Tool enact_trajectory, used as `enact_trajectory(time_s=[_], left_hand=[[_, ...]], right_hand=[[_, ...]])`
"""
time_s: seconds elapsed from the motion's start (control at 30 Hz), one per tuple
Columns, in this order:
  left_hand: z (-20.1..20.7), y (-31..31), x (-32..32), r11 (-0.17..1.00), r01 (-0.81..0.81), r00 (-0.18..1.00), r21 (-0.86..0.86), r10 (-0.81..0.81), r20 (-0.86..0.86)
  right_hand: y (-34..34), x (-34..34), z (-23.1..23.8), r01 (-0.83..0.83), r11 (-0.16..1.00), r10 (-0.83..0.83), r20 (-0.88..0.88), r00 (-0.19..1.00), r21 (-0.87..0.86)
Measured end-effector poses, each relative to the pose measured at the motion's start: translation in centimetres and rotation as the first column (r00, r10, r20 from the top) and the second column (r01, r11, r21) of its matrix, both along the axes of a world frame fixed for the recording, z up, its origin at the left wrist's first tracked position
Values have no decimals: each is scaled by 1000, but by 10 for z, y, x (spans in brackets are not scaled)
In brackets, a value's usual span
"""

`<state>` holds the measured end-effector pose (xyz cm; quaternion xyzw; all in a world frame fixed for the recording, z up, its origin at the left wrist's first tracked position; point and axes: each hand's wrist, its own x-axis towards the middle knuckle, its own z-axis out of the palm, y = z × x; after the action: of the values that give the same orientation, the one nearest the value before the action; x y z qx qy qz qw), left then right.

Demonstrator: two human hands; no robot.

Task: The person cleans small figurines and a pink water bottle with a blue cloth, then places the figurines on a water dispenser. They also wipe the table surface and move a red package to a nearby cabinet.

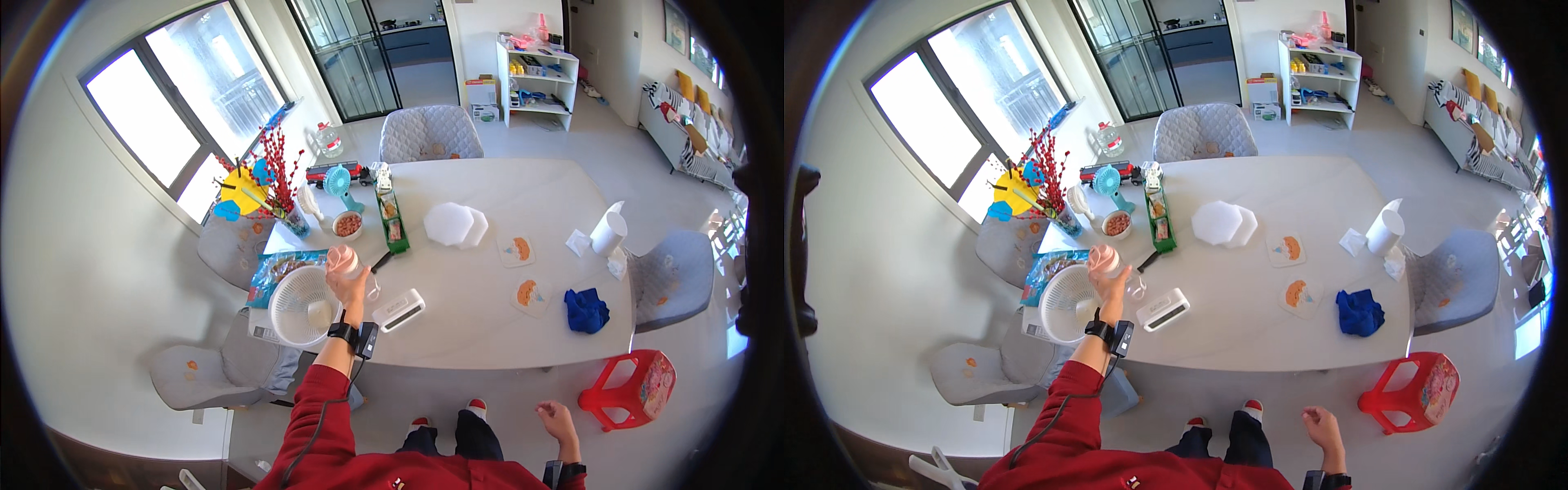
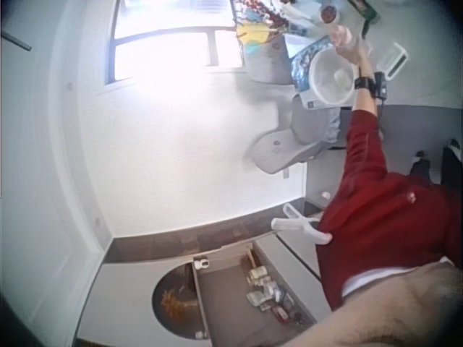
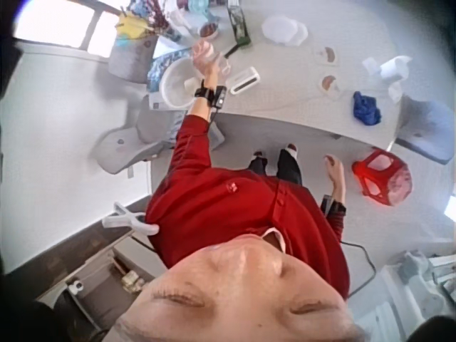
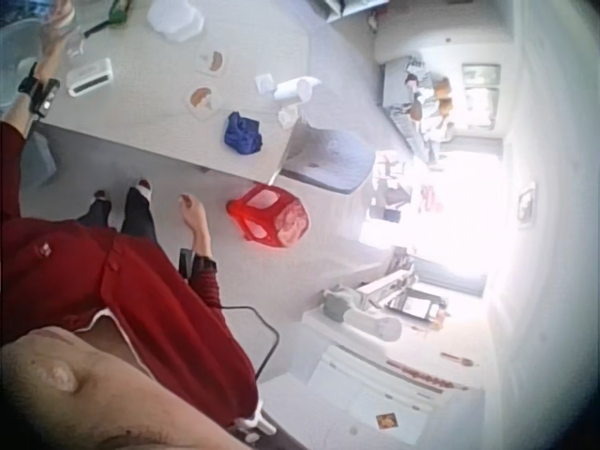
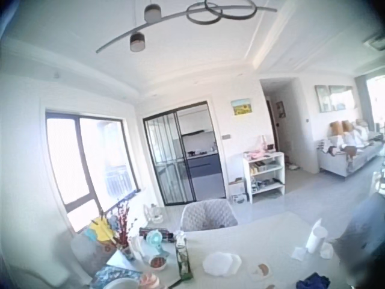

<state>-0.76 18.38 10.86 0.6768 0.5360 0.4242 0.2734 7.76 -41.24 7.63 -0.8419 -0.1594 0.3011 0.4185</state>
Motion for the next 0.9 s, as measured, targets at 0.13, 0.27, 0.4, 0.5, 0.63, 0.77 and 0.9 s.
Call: enact_trajectory(time_s=[0.13,0.27,0.4,0.5,0.63,0.77,0.9], left_hand=[[6,8,15,998,-55,997,38,53,48],[40,21,21,985,117,930,126,-154,334],[94,-6,-8,939,343,795,37,-311,521],[114,-63,-37,864,496,686,-86,-330,648],[94,-161,-66,610,738,444,-288,-118,888],[75,-201,-70,536,715,516,-449,29,856],[72,-215,-71,491,788,459,-371,-67,886]], right_hand=[[9,58,8,37,995,-43,64,997,95],[8,122,11,106,991,-128,391,911,79],[17,191,10,162,986,-87,710,699,-38],[40,225,4,166,968,16,707,707,-188],[65,242,-14,90,911,147,521,841,-403],[66,240,-43,62,885,236,559,795,-461],[61,205,-50,83,958,92,570,816,-273]])
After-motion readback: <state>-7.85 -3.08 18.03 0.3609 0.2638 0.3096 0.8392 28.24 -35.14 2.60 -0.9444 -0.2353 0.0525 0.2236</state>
